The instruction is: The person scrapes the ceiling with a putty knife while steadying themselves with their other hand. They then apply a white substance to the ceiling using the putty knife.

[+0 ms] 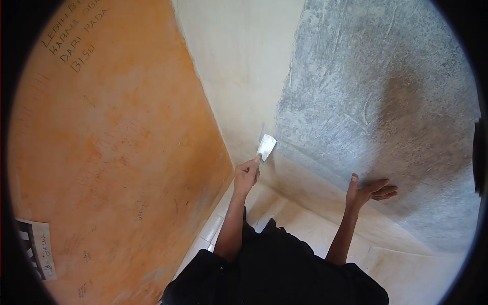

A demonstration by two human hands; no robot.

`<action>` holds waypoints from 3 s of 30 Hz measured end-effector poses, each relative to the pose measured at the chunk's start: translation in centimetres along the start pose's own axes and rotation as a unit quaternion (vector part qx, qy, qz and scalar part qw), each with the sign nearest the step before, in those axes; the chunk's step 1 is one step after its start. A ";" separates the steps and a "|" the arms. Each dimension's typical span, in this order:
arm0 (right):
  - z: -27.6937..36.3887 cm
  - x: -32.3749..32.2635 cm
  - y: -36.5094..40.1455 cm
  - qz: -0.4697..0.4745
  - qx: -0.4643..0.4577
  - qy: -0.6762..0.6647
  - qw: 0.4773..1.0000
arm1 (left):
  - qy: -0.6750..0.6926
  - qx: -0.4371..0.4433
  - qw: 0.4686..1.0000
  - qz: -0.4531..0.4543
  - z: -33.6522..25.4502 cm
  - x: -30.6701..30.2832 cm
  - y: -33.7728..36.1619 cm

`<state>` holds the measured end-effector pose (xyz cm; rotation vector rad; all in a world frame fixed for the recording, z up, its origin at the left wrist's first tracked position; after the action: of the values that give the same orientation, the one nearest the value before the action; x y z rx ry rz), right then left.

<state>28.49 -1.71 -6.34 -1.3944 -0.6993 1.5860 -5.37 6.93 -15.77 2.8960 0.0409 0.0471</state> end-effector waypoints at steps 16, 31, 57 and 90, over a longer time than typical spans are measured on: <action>-0.3 0.1 0.2 -0.012 -0.024 0.011 1.000 | -0.047 -0.002 0.998 -0.034 -0.8 1.0 -1.6; 18.0 5.4 12.6 0.306 0.212 -0.611 0.699 | -0.123 0.217 0.968 0.022 -1.4 1.1 -0.3; 23.2 12.4 16.0 0.179 0.431 -0.554 0.689 | -0.396 0.477 0.776 -0.119 -20.1 -8.1 -6.0; 23.9 11.5 18.2 0.189 0.471 -0.459 0.729 | -0.402 0.527 0.731 -0.162 -17.4 -5.2 -11.2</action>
<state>1.14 3.55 -22.37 0.1017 -0.0049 2.4518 -11.48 21.82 -1.77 3.5270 0.5791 -1.8412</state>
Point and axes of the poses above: each hand's wrist, its own y-axis away from the middle knuckle, its own x-axis out of the palm, z = x × y, the point moved 2 cm from there along -y, towards the middle knuckle, and after that the axes turned 11 degrees about -y, right-handed, at the moved point
